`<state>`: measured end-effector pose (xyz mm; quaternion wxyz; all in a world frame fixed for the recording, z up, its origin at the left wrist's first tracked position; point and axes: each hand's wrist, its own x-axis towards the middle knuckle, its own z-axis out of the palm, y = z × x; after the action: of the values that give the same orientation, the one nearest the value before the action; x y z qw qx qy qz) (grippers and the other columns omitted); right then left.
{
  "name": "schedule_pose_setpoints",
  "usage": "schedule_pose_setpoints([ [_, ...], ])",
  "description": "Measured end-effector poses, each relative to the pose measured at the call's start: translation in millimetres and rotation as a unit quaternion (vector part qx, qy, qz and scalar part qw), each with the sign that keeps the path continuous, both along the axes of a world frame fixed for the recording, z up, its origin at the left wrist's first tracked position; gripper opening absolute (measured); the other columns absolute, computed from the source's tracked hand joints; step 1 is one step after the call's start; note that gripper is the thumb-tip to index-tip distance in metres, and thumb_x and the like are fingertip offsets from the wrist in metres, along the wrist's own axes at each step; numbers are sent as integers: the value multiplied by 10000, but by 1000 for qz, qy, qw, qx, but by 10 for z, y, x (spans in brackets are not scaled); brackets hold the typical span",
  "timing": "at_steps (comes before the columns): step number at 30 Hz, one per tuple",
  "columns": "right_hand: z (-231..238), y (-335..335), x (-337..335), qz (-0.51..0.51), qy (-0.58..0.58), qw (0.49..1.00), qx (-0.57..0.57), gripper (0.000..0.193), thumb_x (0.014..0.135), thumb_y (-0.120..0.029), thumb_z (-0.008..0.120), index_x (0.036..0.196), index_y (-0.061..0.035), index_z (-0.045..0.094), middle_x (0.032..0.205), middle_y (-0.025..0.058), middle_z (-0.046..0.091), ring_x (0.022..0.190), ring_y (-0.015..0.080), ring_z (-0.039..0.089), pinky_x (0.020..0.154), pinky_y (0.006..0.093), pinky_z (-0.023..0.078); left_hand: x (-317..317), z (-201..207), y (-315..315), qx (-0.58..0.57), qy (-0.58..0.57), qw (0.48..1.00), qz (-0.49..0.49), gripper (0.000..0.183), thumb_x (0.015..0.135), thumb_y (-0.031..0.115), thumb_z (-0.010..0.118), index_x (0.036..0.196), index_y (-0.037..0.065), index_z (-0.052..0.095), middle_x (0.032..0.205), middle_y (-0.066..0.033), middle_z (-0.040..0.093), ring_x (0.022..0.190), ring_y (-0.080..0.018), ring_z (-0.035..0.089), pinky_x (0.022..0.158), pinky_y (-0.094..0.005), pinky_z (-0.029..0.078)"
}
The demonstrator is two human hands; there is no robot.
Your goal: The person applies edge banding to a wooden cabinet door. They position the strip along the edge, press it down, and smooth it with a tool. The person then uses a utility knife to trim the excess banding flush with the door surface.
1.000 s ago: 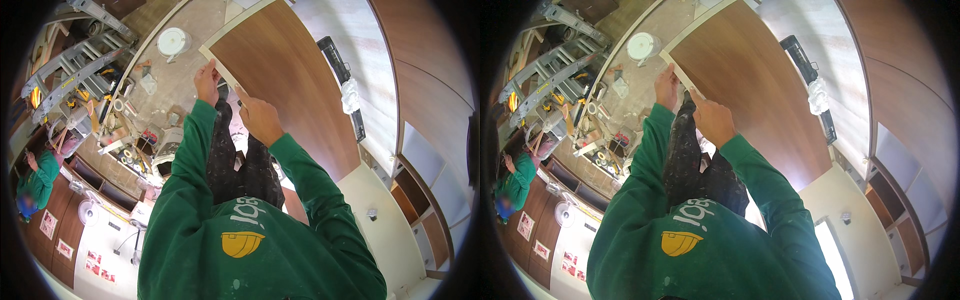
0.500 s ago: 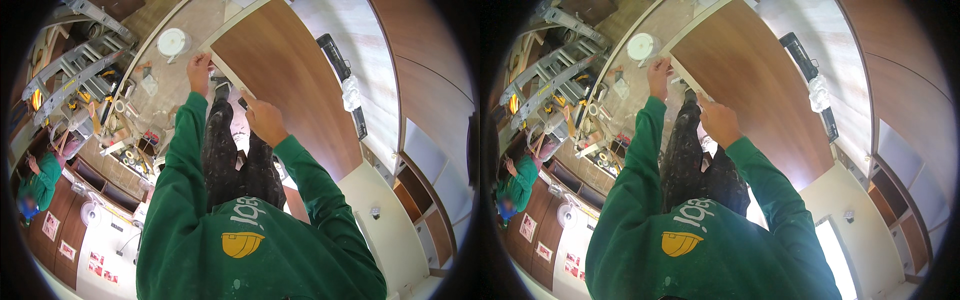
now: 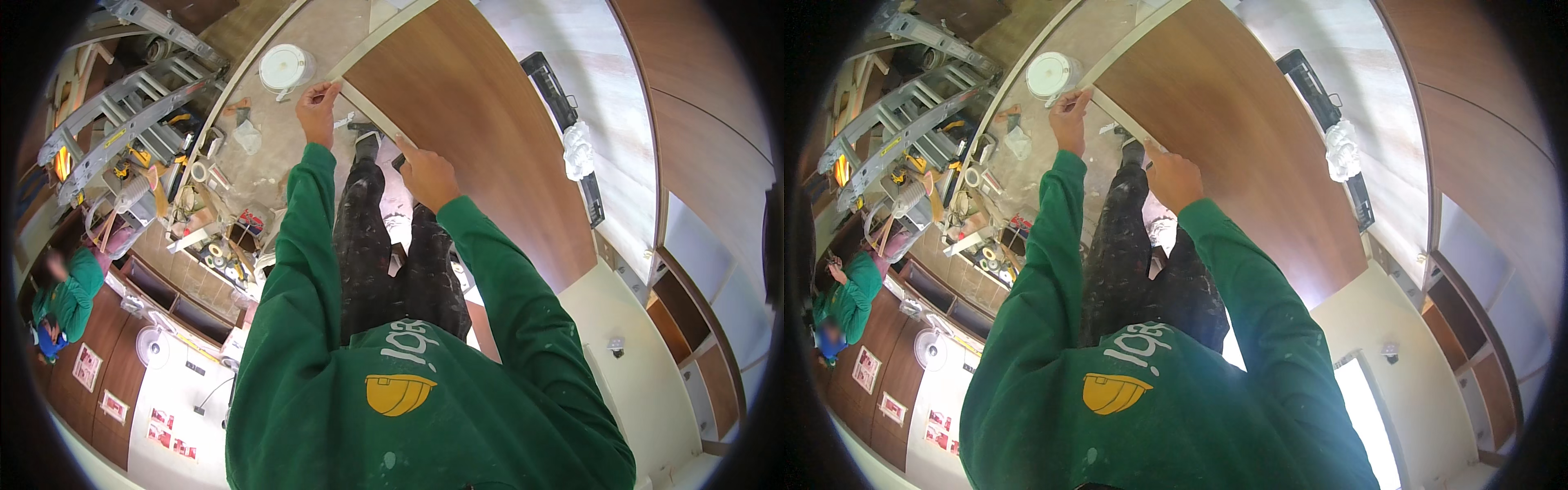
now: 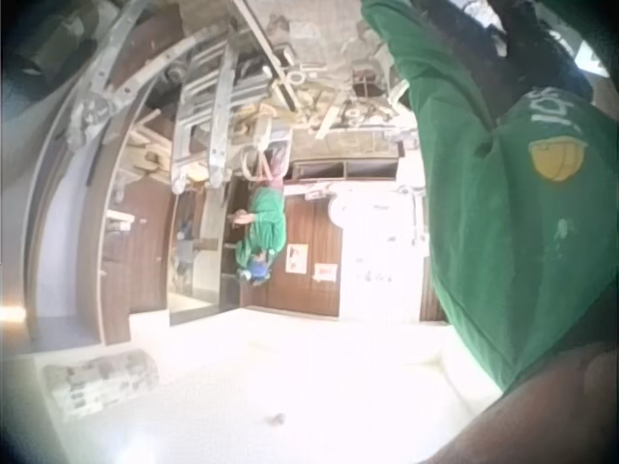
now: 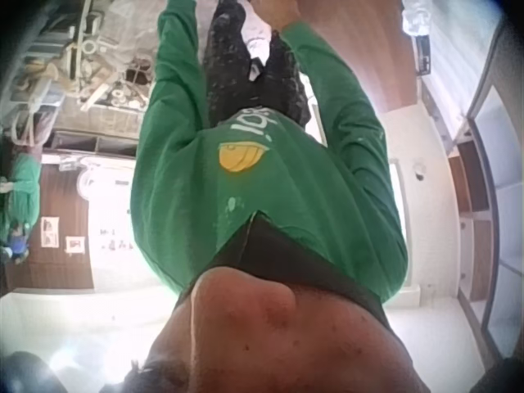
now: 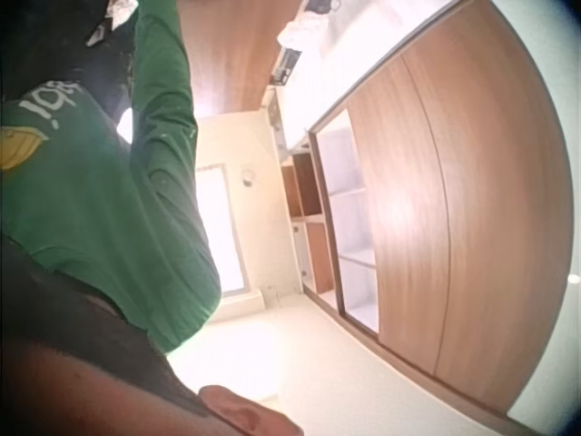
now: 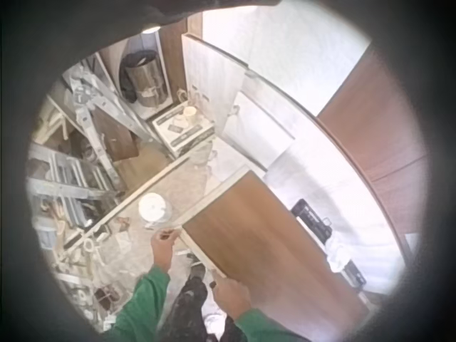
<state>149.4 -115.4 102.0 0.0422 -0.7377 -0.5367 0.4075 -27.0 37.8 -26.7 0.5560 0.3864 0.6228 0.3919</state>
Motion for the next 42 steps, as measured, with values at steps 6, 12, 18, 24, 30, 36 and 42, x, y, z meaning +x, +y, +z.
schedule_pose_setpoints([
  [6,-116,33,-16,-2,3,1000,6,520,883,-160,537,1402,-146,565,904,249,696,853,447,669,794,559,526,-88,-67,73,-27,-49,998,-3,218,855,188,818,974,25,737,874,-7,705,772,-77,597,712,-240,480],
  [12,-113,19,-29,6,-13,1000,17,502,878,-166,538,1378,-133,571,871,234,708,814,441,688,751,570,535,-130,-71,113,48,14,998,-47,190,852,132,815,957,-13,750,871,-34,715,756,-89,620,709,-230,496],
  [18,-126,-7,-50,0,-2,1000,9,494,893,-170,531,1384,-146,568,926,226,711,872,438,681,786,566,526,-147,-50,150,39,9,997,-62,185,853,118,815,963,-14,747,885,-35,726,772,-83,627,718,-226,495],
  [24,-128,-1,-81,-7,9,1000,-13,515,902,-159,518,1415,-175,563,986,235,705,918,441,666,821,561,519,-197,-97,186,39,19,997,-64,197,840,115,830,961,-12,742,889,-38,726,789,-82,631,731,-228,499],
  [30,-130,1,-123,-7,2,1000,-13,486,900,-159,529,1380,-192,594,975,225,712,903,436,675,821,558,522,-194,-90,193,70,38,995,-66,204,832,120,840,944,-19,741,879,-47,724,780,-86,640,719,-232,506],
  [36,-112,50,-136,-3,-6,999,-31,475,897,-161,537,1367,-190,602,969,236,713,893,443,680,819,561,525,-189,-127,185,95,64,991,-65,172,821,106,840,919,-10,759,879,-49,711,764,-101,647,717,-241,517],
  [42,-135,47,-140,-1,-14,999,-39,480,897,-163,534,1371,-192,598,971,239,713,894,450,681,824,564,527,-148,-79,160,112,91,987,-67,158,807,95,841,911,-1,771,888,-53,691,751,-115,643,708,-246,517],
])
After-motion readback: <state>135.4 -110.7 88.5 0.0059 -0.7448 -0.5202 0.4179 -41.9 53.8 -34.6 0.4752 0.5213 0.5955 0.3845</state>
